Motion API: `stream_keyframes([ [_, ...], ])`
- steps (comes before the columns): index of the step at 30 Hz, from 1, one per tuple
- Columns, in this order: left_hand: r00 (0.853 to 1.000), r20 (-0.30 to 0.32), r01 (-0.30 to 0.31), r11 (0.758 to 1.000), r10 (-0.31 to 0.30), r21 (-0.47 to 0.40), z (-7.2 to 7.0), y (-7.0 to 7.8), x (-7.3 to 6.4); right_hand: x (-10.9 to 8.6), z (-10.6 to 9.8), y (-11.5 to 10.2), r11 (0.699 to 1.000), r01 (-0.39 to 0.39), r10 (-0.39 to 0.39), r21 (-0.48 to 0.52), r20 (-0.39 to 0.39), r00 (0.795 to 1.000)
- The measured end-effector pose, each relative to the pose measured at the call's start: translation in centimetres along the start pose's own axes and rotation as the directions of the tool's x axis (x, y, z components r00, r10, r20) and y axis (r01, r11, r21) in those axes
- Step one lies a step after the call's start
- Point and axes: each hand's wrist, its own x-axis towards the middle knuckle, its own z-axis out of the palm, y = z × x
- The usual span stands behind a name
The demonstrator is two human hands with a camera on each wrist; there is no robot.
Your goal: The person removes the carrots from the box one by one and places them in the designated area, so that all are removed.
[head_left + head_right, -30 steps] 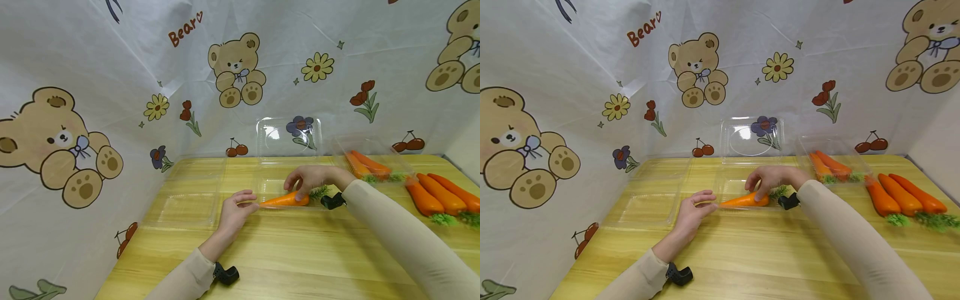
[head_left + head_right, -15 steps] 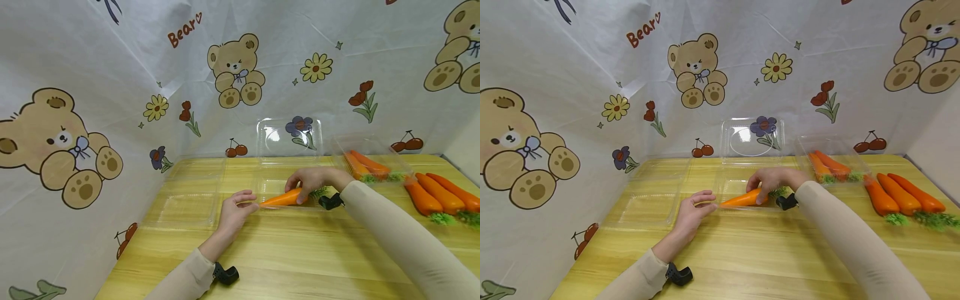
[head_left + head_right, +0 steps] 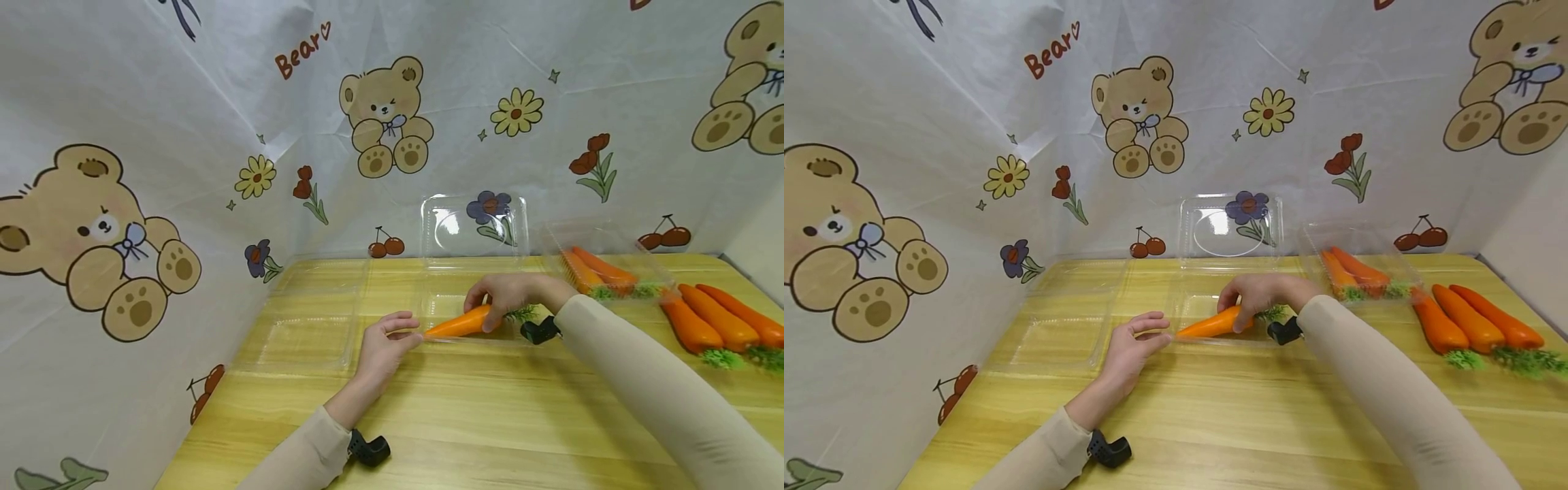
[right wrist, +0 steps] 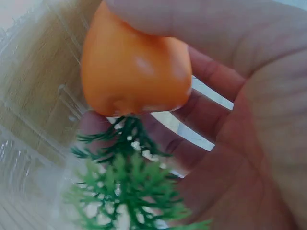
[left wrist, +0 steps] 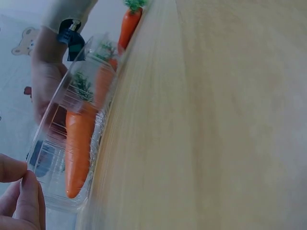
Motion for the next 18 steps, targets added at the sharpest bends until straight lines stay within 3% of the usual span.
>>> stream_keyframes([
  [10, 1.000, -0.008, 0.003, 1.000, -0.003, 0.003, 0.0, 0.2, -0.1, -1.3, -0.5, -1.4, 0.999, 0.033, -0.033, -0.005, -0.063, 0.997],
  [18, 1.000, -0.013, 0.007, 1.000, -0.007, 0.002, 0.0, 0.1, -0.1, -2.5, -0.4, -1.0, 0.998, 0.053, -0.057, -0.031, -0.146, 0.988],
])
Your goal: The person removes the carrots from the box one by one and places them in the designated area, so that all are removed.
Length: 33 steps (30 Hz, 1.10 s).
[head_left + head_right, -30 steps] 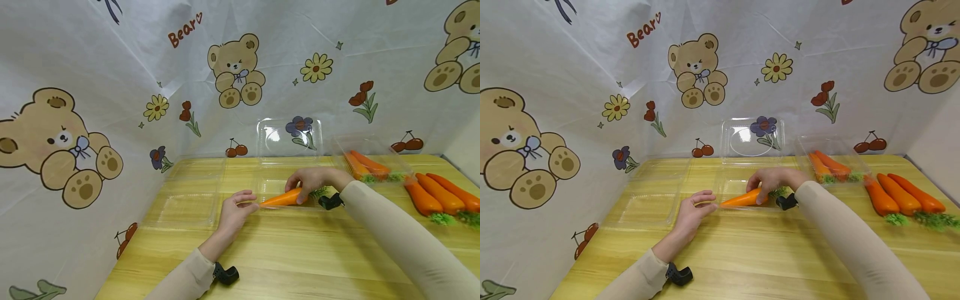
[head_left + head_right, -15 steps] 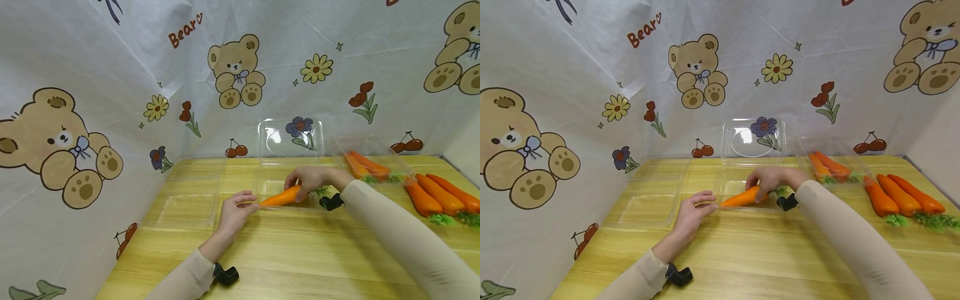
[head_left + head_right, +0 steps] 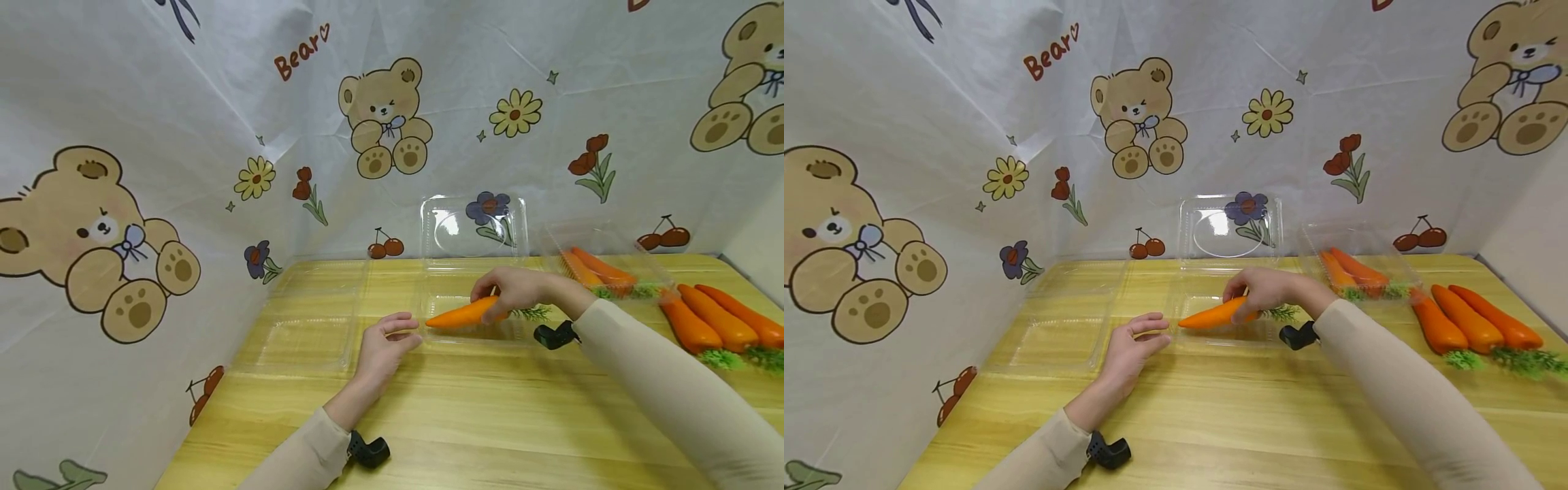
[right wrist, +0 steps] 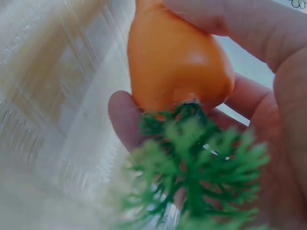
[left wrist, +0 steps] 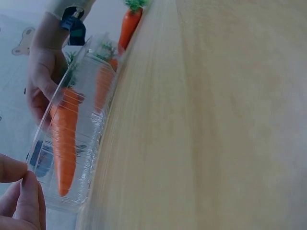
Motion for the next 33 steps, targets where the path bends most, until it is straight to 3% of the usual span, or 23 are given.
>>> stream_keyframes([
  [14, 1.000, -0.004, -0.005, 1.000, 0.005, 0.005, 0.1, 0.2, 0.0, -3.6, -0.9, 0.4, 0.995, -0.037, 0.053, 0.091, -0.183, 0.982],
  [27, 1.000, 0.003, 0.000, 1.000, 0.000, 0.003, 0.1, 0.0, 0.0, -7.2, -1.1, 0.8, 0.980, -0.173, 0.196, 0.097, -0.354, 0.914],
  [33, 1.000, 0.004, -0.001, 1.000, 0.001, 0.001, 0.0, -0.1, 0.1, -8.8, -1.3, 1.1, 0.971, -0.198, 0.235, 0.130, -0.408, 0.882],
])
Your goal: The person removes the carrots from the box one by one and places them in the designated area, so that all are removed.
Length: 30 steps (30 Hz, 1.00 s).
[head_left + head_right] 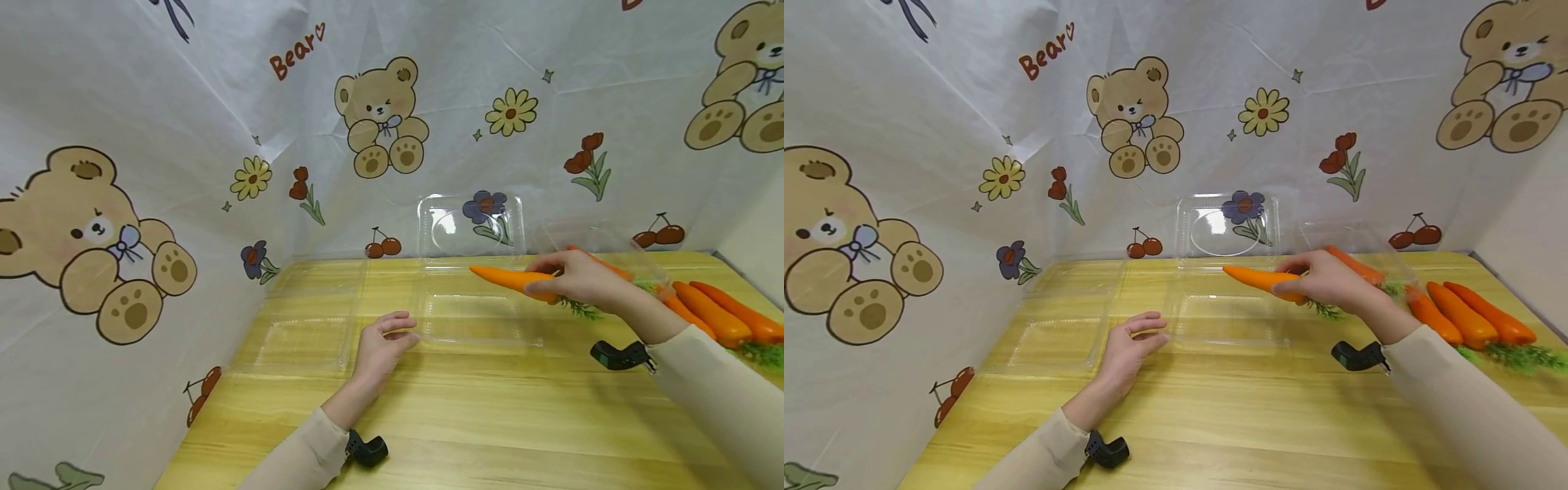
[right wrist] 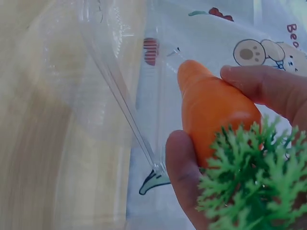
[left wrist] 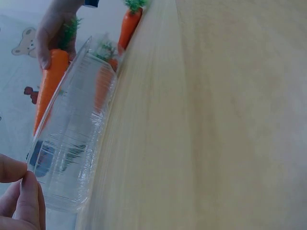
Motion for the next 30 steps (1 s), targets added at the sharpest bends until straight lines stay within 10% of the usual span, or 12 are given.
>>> stream_keyframes([
  [30, 1.000, -0.011, 0.004, 1.000, -0.004, 0.006, 0.1, 0.0, 0.0, -4.8, -6.3, 6.6, 0.979, -0.184, 0.200, 0.086, -0.229, 0.953],
])
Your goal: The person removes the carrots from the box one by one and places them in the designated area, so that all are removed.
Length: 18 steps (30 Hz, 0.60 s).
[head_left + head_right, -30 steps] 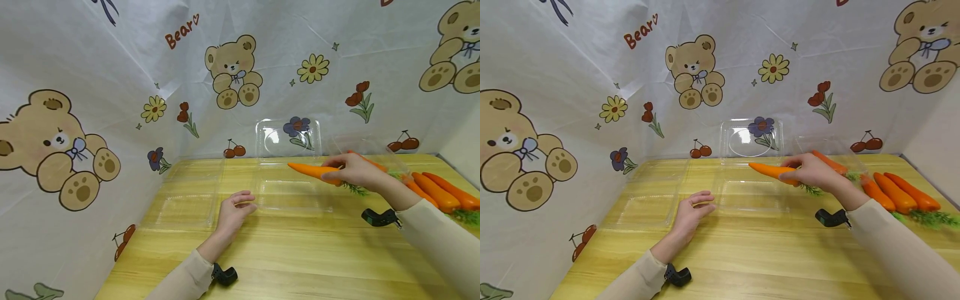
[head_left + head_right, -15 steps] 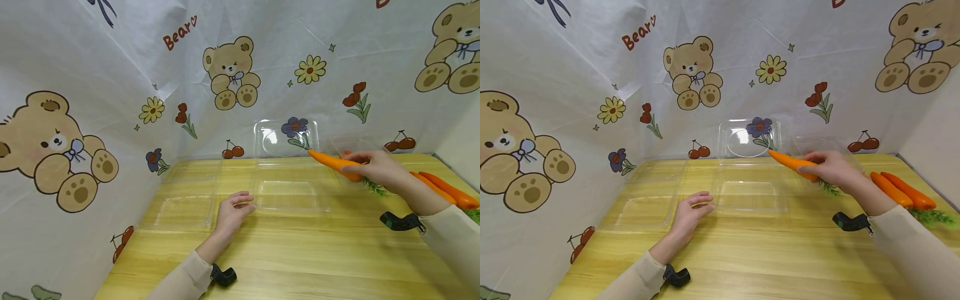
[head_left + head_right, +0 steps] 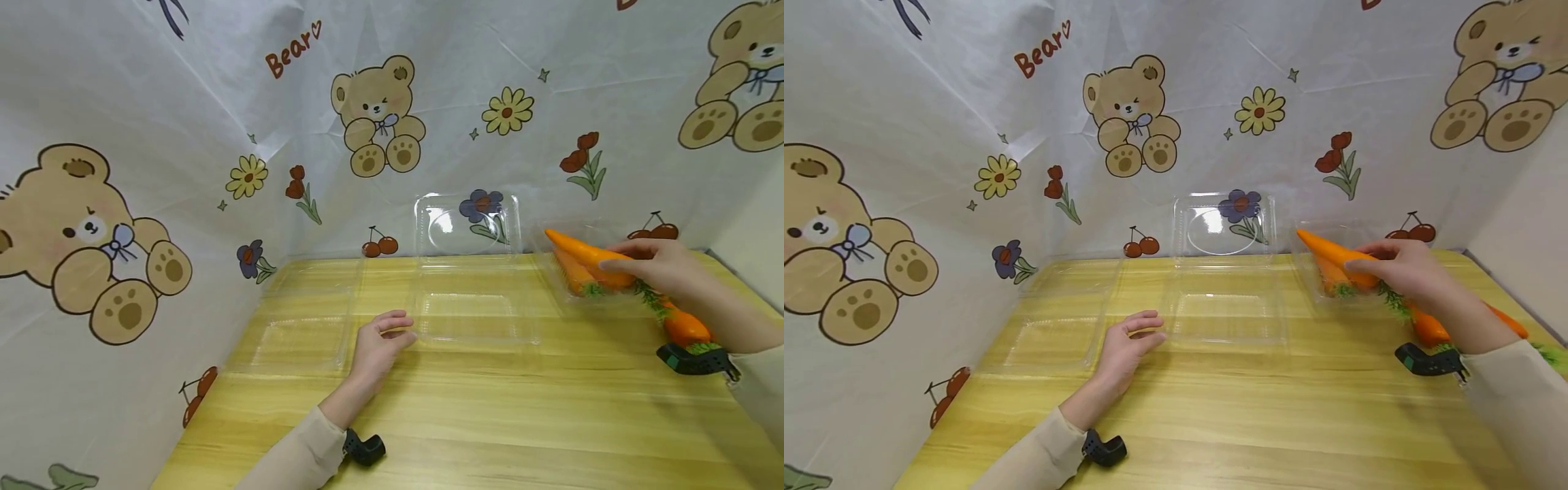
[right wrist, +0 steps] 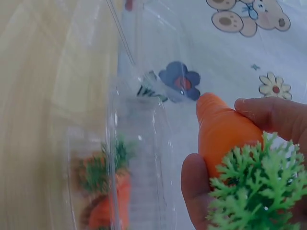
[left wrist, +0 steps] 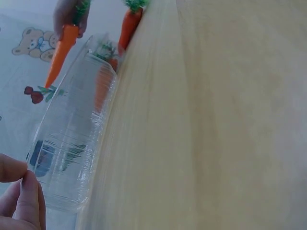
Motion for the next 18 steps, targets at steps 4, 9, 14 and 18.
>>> stream_keyframes([
  [4, 1.000, 0.000, 0.000, 1.000, 0.000, -0.001, 0.0, -0.1, 0.0, 0.0, -1.2, 1.1, 0.999, -0.028, 0.026, -0.045, -0.044, 0.999],
  [9, 1.000, 0.004, 0.004, 1.000, -0.004, 0.000, 0.0, -0.1, -0.1, -0.3, -2.3, 3.1, 0.994, -0.093, 0.086, -0.063, -0.109, 0.990],
  [14, 1.000, 0.006, -0.003, 1.000, 0.003, 0.003, -0.1, -0.1, -0.1, -0.6, -3.3, 5.1, 0.990, -0.134, 0.123, -0.052, -0.185, 0.975],
  [18, 1.000, 0.001, -0.006, 1.000, 0.006, -0.002, -0.2, 0.1, -0.1, -0.6, -4.2, 6.7, 0.986, -0.164, 0.156, -0.017, -0.208, 0.966],
])
